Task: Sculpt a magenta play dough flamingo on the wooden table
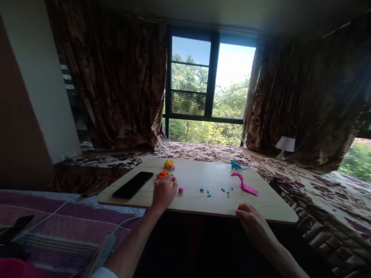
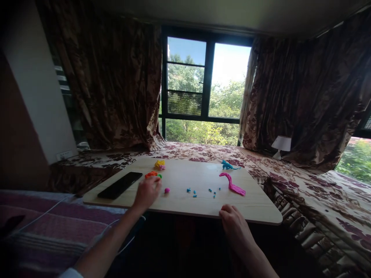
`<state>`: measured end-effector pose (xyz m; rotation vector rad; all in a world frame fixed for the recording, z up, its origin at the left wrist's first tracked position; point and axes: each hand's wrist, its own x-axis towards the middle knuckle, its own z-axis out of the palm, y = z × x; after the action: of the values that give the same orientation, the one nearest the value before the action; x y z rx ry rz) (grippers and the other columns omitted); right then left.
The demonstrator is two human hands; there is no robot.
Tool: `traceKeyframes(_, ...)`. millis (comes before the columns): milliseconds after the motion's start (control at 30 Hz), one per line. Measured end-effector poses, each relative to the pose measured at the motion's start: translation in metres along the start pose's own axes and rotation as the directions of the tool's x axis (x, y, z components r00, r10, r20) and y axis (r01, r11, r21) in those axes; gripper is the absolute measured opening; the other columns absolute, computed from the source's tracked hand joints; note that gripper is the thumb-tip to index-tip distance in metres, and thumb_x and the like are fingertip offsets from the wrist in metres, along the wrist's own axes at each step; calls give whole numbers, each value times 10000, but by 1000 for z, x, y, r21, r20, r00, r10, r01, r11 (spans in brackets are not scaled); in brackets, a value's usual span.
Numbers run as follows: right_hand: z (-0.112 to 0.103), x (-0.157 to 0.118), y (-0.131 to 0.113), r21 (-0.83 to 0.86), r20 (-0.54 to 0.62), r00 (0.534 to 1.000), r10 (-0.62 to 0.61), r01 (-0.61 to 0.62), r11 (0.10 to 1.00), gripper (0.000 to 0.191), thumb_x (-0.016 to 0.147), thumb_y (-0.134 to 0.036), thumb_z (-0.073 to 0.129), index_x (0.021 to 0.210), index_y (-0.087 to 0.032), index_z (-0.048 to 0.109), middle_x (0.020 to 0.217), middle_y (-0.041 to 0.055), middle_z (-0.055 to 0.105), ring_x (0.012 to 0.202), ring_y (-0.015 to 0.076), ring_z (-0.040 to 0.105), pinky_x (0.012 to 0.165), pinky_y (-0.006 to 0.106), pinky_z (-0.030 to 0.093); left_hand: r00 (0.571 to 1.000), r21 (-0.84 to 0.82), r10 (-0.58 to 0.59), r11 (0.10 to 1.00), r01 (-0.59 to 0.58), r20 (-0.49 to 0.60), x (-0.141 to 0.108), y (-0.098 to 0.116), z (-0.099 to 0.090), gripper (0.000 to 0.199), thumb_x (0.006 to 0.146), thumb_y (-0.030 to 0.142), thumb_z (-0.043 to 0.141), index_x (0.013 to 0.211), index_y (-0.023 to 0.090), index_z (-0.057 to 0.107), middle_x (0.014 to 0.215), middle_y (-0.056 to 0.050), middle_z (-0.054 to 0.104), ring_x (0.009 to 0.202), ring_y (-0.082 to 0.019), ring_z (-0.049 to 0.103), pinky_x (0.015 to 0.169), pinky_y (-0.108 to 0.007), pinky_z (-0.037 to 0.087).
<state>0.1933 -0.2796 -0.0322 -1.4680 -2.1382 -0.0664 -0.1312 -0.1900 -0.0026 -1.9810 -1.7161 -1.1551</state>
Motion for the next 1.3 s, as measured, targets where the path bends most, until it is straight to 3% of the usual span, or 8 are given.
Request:
traceKeyframes(167, 1, 1, 3, 45, 23, 1000, -15, 14, 999, 250, 803, -153, 390, 777, -195, 635, 868, 45, 595, 819, 164, 543, 743, 258, 405, 934, 413, -341, 870, 268, 111, 16, -98, -40, 269, 773, 314, 375, 789, 182, 609, 758, -108, 653, 801, -273, 585, 724, -368, 355)
traceKeyframes(267, -1, 8, 3, 67, 47, 999, -28, 25, 997, 241, 797, -167, 396, 787, -206, 634, 844, 31, 600, 784, 156, 553, 717, 250, 400, 927, 439, -351, 859, 264, 129, 12, -109, -49, 263, 765, 314, 378, 769, 190, 609, 761, -100, 656, 819, -265, 584, 729, -360, 358)
traceKeyframes(533, 9, 86, 0, 3, -54, 998, 20, -20, 1000, 241, 812, -259, 427, 833, -176, 652, 799, 51, 630, 728, 162, 573, 650, 248, 392, 987, -216, -107, 968, 131, 119, -3, -7, -7, 205, 755, 311, 449, 735, 185, 611, 778, -45, 652, 787, -173, 589, 747, -281, 413)
traceKeyframes(733, 10, 99, -29, -8, -112, 993, -29, 29, 1000, 282, 771, -205, 493, 1020, -200, 625, 1055, 70, 583, 819, 163, 575, 687, 253, 410, 912, -705, -162, 588, 397, 378, -9, 47, 21, 214, 647, 346, 610, 747, 158, 625, 718, -36, 659, 676, -152, 600, 646, -260, 454)
traceKeyframes(867, 5, 86, -69, 272, -158, 972, -175, 213, 938, 344, 794, -156, 449, 1110, -240, 555, 983, 23, 602, 767, 110, 579, 704, 220, 431, 849, -792, -114, 313, 523, 516, -8, 63, 16, 266, 613, 356, 660, 765, 139, 630, 726, -42, 665, 707, -143, 601, 713, -266, 454)
traceKeyframes(967, 7, 86, -90, 347, -187, 966, -181, 237, 907, 289, 791, -151, 454, 1034, -232, 589, 883, 14, 611, 733, 110, 577, 669, 216, 436, 828, -792, -78, 253, 556, 556, -11, 71, 8, 298, 650, 388, 631, 796, 128, 642, 758, -58, 669, 743, -148, 602, 752, -282, 447)
traceKeyframes(1133, 15, 90, -97, 354, -253, 962, -101, 189, 916, 161, 794, -203, 475, 864, -199, 620, 757, 16, 616, 664, 120, 556, 629, 222, 429, 820, -746, -13, 407, 527, 572, -19, 65, -1, 357, 739, 459, 496, 820, 154, 662, 783, -52, 673, 782, -165, 604, 744, -293, 451)
traceKeyframes(1300, 18, 84, -65, 348, -253, 967, 1, 90, 933, 167, 784, -268, 467, 813, -194, 614, 736, 25, 633, 675, 146, 575, 646, 250, 434, 951, -388, -180, 881, 270, 252, 9, -17, -20, 334, 721, 428, 479, 822, 170, 664, 893, -77, 664, 881, -224, 582, 792, -316, 427)
